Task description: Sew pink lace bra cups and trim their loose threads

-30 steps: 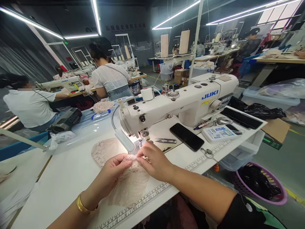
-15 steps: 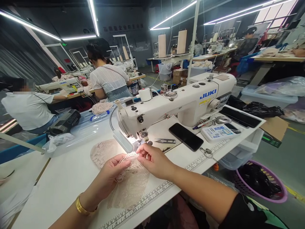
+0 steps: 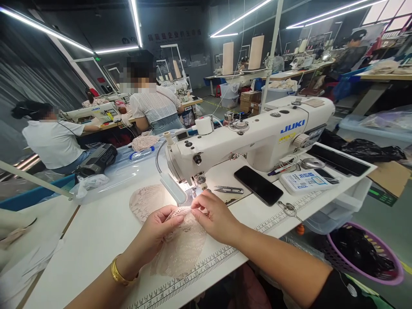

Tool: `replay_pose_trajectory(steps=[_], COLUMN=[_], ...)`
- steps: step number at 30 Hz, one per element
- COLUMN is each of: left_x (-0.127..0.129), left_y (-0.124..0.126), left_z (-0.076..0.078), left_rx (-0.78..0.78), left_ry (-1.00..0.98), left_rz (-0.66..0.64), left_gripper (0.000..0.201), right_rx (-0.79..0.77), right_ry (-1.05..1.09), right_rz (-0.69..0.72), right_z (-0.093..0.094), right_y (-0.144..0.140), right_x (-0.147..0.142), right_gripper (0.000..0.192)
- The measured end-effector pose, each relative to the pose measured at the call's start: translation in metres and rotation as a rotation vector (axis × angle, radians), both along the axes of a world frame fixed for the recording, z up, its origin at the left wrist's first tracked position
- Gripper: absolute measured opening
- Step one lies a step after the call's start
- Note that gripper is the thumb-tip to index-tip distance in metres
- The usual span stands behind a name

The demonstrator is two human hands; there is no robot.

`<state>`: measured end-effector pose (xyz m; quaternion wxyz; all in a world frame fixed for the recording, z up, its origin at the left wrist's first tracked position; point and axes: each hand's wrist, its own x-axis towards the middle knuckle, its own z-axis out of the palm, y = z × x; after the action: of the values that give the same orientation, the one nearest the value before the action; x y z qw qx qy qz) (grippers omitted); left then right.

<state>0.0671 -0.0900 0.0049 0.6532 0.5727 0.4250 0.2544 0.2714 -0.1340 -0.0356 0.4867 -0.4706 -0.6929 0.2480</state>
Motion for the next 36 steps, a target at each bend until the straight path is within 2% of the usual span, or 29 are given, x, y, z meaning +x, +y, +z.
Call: replay_pose_trajectory(steps=[3, 6, 13, 16, 22, 24, 28, 33, 36], left_x=[0.0, 0.002, 0.006, 0.005, 0.002, 0.002, 0.001, 0.0, -0.004], left_y=[0.0, -0.001, -0.004, -0.003, -0.001, 0.0, 0.001, -0.001, -0.002], left_z=[-0.002, -0.002, 0.001, -0.002, -0.003, -0.002, 0.002, 0.005, 0.007], left_rx=[0.017, 0.071, 0.155, 0.183, 0.175, 0.173, 0.182, 0.159, 0.084], left_ry=[0.036, 0.086, 0.192, 0.203, 0.261, 0.272, 0.261, 0.232, 0.209], left_rz=[-0.011, -0.039, -0.087, -0.098, -0.114, -0.135, -0.182, -0.252, -0.342], left_gripper=[0.031, 0.03, 0.026, 0.027, 0.035, 0.035, 0.032, 0.018, 0.016], right_rx=[0.189, 0.321, 0.337, 0.259, -0.108, -0.13, 0.015, 0.294, 0.311], right_ry=[-0.037, -0.077, -0.213, -0.154, 0.074, 0.08, 0.015, -0.14, -0.28], right_rz=[-0.032, 0.039, 0.038, 0.056, 0.111, 0.127, 0.179, 0.343, 0.408], right_z=[0.002, 0.006, 0.001, 0.001, 0.01, 0.012, 0.012, 0.013, 0.011], right_y=[-0.001, -0.002, 0.002, 0.002, -0.002, -0.003, -0.008, -0.017, -0.015], right_x=[-0.002, -0.005, -0.008, -0.007, -0.002, -0.001, -0.001, -0.008, -0.003], right_gripper=[0.011, 0.013, 0.011, 0.009, 0.008, 0.011, 0.01, 0.017, 0.022])
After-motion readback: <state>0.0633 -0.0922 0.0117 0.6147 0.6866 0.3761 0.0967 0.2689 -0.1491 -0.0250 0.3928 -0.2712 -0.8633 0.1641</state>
